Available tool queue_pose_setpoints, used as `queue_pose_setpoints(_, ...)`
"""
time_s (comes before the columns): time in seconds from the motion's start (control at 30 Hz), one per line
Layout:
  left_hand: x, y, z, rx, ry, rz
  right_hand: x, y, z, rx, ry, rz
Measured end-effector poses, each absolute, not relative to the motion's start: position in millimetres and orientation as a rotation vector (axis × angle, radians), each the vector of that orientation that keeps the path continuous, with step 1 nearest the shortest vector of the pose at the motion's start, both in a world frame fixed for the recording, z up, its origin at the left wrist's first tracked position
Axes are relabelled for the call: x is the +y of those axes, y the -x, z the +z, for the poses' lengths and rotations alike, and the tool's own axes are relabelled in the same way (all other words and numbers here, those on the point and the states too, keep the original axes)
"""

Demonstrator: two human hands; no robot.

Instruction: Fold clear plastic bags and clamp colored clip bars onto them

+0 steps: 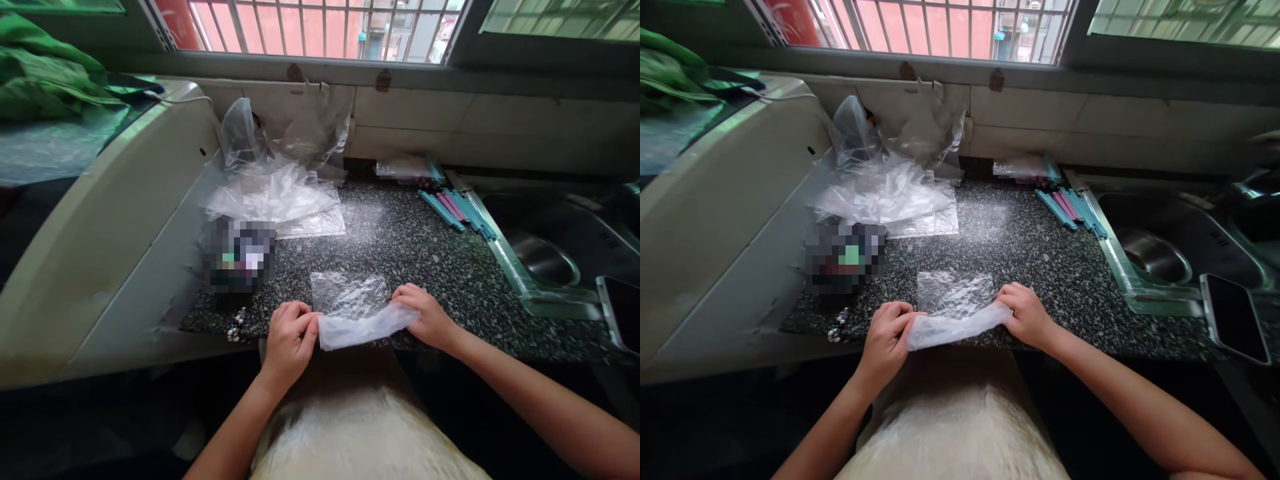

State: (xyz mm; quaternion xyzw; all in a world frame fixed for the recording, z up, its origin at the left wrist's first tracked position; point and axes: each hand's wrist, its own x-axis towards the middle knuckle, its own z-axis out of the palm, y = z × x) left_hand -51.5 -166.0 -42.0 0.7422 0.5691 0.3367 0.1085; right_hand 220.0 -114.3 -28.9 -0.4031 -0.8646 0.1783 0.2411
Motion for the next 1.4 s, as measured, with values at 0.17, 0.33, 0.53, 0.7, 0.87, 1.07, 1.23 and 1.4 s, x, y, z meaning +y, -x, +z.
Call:
queue_pose_setpoints(0.17, -160, 42, -44, 1.854, -2.140, 1.000, -108, -208, -29, -2.308, 1.361, 0.407)
queue_pose_setpoints(0.33, -157, 38, -51, 1.979, -2.176, 1.003, -101, -199, -23, -2.323, 1.607, 0.309)
queue_pose_setpoints(0.53, -158, 35, -54, 2.095, -2.215, 1.044, -95, -197, -21, -2.314, 1.751, 0.202)
queue_pose_setpoints(0.7, -161, 35, -55, 2.035, -2.251, 1.212, -93, -201, -23, -2.281, 1.675, 0.199)
queue_pose_setpoints(0.87, -165, 36, -59, 1.945, -2.238, 1.367, -100, -208, -20, -2.309, 1.128, 0.073)
queue_pose_setpoints(1.07, -169, 38, -64, 1.802, -2.308, 1.499, -106, -204, -28, -2.593, 0.841, -0.116)
queue_pose_setpoints(1.23, -181, 50, -73, 1.379, -2.574, 1.628, -100, -205, -33, -2.635, 0.777, -0.124)
queue_pose_setpoints(1.4, -177, 65, -65, 1.360, -2.910, 1.447, -96, -209, -32, -2.664, 0.754, -0.074)
